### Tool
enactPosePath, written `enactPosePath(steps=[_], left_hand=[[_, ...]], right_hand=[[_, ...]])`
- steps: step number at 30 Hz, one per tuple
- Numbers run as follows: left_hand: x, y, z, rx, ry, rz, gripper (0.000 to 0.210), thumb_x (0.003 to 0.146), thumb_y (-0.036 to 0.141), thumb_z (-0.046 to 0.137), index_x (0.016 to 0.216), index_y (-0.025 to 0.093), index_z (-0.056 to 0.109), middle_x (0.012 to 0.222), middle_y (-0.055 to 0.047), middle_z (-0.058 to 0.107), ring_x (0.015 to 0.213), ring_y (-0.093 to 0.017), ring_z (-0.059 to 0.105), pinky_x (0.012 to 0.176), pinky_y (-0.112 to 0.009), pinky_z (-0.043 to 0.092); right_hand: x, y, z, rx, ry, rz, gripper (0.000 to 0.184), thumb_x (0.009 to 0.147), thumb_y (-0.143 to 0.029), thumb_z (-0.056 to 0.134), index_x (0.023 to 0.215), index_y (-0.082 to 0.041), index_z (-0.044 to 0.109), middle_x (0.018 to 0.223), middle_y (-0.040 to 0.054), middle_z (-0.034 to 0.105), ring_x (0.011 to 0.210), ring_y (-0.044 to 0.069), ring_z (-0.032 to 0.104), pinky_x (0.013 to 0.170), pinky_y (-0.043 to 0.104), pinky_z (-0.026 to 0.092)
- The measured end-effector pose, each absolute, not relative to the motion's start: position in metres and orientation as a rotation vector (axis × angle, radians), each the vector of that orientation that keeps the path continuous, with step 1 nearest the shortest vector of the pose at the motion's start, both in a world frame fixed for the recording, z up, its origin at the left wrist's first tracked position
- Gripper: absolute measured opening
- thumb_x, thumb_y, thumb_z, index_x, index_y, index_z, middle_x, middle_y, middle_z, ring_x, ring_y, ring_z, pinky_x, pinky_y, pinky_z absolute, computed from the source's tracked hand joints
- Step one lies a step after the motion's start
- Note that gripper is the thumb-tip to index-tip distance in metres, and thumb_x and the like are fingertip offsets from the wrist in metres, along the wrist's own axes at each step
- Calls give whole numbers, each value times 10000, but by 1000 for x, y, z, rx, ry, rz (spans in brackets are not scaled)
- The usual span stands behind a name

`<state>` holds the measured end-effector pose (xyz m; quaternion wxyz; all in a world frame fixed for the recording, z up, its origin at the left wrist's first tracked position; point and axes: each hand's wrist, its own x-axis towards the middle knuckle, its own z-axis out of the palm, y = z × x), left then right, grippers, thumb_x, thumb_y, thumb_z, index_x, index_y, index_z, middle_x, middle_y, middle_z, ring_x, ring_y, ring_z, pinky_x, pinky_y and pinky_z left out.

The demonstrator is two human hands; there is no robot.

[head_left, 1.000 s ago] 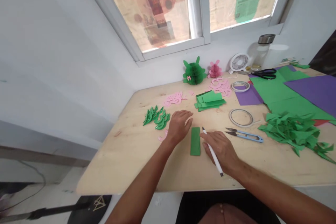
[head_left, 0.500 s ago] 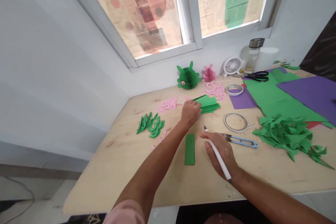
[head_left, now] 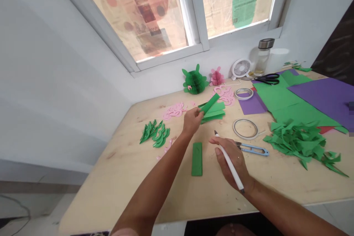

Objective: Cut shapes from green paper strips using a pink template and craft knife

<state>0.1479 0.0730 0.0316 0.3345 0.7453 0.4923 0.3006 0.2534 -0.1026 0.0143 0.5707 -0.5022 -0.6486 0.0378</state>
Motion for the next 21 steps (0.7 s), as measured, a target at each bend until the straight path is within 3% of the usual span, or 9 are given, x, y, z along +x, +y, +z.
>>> enactPosePath(steps=[3,6,11,21], left_hand=[[129,43,36,1666,1181,843,310,964,416,574,1057,125,626,986,-61,679,826,-156,665,752,-332,571],[106,8,41,1407,1115,913,354,862,482,616,836,130,627,801,-100,724,665,-152,665,633,-264,534],[57,-45,44,1062,1147,1059,297,685,405,748,756,160,594,778,-77,744,620,-123,642,606,-223,486],[4,-126,29,669,1199,1190,286,614,326,817,721,154,614,727,-63,729,612,-132,634,622,-239,503]], right_hand=[[255,-103,13,-1226,-1491,82,283,979,-236,425,1227,-238,563,1095,83,739,1041,235,684,908,420,534],[256,-103,12,-1273,-1468,60,284,988,-250,429,1242,-242,556,1096,74,743,1076,231,676,909,405,540],[257,-101,6,-1214,-1642,16,294,983,-222,452,1259,-224,553,1082,77,751,1020,219,698,874,389,547],[252,-100,-5,-1219,-2029,-23,272,982,-215,445,1192,-209,616,1046,86,759,948,223,725,831,394,556]])
